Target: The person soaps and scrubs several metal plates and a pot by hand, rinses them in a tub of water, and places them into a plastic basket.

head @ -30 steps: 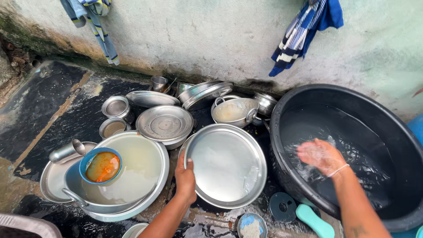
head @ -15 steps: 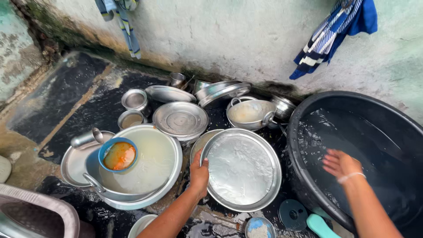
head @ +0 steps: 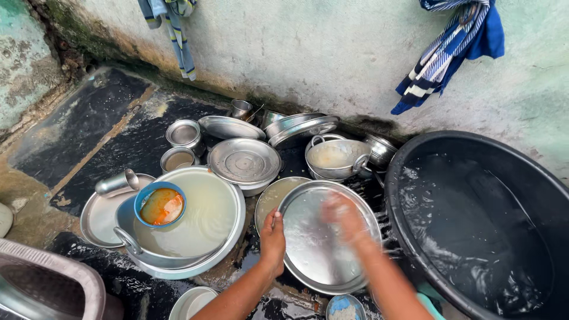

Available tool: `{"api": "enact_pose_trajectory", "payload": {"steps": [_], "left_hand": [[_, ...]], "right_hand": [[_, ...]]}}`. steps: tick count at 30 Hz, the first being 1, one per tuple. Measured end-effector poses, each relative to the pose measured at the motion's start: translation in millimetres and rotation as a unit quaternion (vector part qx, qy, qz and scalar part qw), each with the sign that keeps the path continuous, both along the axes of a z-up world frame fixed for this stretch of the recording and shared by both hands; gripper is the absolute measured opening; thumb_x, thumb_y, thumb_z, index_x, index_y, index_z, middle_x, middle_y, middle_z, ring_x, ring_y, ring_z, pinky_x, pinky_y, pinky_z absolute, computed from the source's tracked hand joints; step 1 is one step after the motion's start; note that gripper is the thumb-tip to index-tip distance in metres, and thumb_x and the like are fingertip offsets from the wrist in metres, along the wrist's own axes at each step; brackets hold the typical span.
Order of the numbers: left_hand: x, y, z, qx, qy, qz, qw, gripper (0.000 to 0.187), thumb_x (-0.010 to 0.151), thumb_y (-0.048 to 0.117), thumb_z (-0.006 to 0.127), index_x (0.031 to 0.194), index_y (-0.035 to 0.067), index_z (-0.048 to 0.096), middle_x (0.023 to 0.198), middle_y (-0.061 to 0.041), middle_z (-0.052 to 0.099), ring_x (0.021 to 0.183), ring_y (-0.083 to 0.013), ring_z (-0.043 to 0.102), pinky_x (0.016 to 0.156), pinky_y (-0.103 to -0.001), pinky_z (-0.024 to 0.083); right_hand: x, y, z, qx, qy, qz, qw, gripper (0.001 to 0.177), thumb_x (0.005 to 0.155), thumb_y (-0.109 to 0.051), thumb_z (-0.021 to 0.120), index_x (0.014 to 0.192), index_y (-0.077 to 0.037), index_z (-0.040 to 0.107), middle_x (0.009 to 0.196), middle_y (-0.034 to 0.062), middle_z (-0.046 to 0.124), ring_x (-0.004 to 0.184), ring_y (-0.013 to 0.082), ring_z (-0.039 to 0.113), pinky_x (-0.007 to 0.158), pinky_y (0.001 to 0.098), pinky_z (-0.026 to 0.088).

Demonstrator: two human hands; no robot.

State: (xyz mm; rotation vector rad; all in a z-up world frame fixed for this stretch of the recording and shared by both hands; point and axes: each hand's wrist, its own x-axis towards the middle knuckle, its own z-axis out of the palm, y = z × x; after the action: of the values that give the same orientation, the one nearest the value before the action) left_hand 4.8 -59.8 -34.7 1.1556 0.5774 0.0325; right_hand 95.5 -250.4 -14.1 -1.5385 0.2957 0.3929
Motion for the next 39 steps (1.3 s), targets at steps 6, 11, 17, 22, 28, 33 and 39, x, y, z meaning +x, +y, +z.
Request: {"api": "enact_pose_trajectory", "payload": {"steps": [6, 11, 17, 22, 28, 33, 39], "left_hand": [[-5, 28, -40, -0.021, -0.002, 0.073, 0.997, 0.046, 0.103, 0.04, 0.05, 0.139, 0.011, 0.059, 0.124, -0.009, 0.067, 0.112, -0.0183, 0.059, 0.101, -0.036, 0.047], [-15, 77, -31, 0.135, 0.005, 0.076, 0.988, 0.051, 0.104, 0.041, 0.05, 0.145, 0.011, 0.055, 0.131, -0.008, 0.063, 0.123, -0.0167, 0.056, 0.106, -0.033, 0.041], [-23, 53, -6, 0.007, 0.073, 0.002, 0.997, 0.052, 0.102, 0.04, 0.052, 0.148, 0.017, 0.053, 0.135, -0.006, 0.067, 0.121, -0.0175, 0.058, 0.105, -0.034, 0.043], [-14, 60, -11, -0.137, -0.035, 0.008, 0.99, 0.046, 0.101, 0.036, 0.051, 0.137, 0.01, 0.061, 0.126, -0.007, 0.07, 0.112, -0.0174, 0.065, 0.095, -0.032, 0.053], [-15, 99, -12, -0.098, -0.007, 0.053, 0.994, 0.042, 0.104, 0.033, 0.052, 0.139, 0.012, 0.059, 0.115, -0.008, 0.069, 0.102, -0.0184, 0.063, 0.09, -0.037, 0.054], [-29, 76, 12, -0.165, 0.085, 0.032, 0.982, 0.036, 0.1, 0.031, 0.054, 0.131, 0.014, 0.051, 0.115, -0.01, 0.068, 0.101, -0.0239, 0.067, 0.089, -0.044, 0.057], [-47, 72, -20, -0.207, 0.072, 0.023, 0.975, 0.05, 0.1, 0.038, 0.056, 0.133, 0.0, 0.055, 0.124, -0.018, 0.067, 0.11, -0.0275, 0.066, 0.097, -0.046, 0.051]], "right_hand": [[-159, 70, -21, -0.302, -0.344, 0.392, 0.798, 0.067, 0.106, -0.041, 0.052, 0.154, 0.002, 0.033, 0.157, 0.0235, 0.036, 0.148, 0.0378, 0.028, 0.113, 0.0655, 0.011], [-140, -8, 12, -0.64, -0.053, 0.46, 0.613, 0.067, 0.098, -0.054, 0.042, 0.158, -0.028, 0.03, 0.169, -0.0055, 0.016, 0.161, 0.0233, 0.001, 0.121, 0.0736, -0.004], [-20, 47, -3, -0.602, -0.171, 0.333, 0.705, 0.075, 0.102, -0.047, 0.041, 0.159, -0.006, 0.013, 0.167, 0.0103, 0.002, 0.154, 0.0321, -0.004, 0.117, 0.0641, -0.004], [-73, 137, -8, -0.367, -0.385, 0.347, 0.773, 0.073, 0.101, -0.028, 0.045, 0.159, 0.008, 0.016, 0.165, 0.0327, 0.017, 0.154, 0.044, 0.012, 0.125, 0.0482, 0.008], [-152, 52, -6, -0.246, -0.376, 0.547, 0.706, 0.063, 0.097, -0.019, 0.061, 0.152, 0.002, 0.039, 0.161, 0.0216, 0.036, 0.152, 0.0362, 0.025, 0.119, 0.0535, 0.017], [-143, 41, -9, -0.355, -0.593, 0.287, 0.664, 0.041, 0.073, -0.008, 0.067, 0.114, -0.002, 0.071, 0.13, 0.0126, 0.071, 0.126, 0.0312, 0.064, 0.107, 0.05, 0.045], [-157, 72, 9, -0.32, -0.606, 0.24, 0.687, 0.032, 0.083, -0.001, 0.066, 0.115, -0.002, 0.07, 0.13, 0.017, 0.07, 0.127, 0.031, 0.064, 0.107, 0.0448, 0.05]]}}
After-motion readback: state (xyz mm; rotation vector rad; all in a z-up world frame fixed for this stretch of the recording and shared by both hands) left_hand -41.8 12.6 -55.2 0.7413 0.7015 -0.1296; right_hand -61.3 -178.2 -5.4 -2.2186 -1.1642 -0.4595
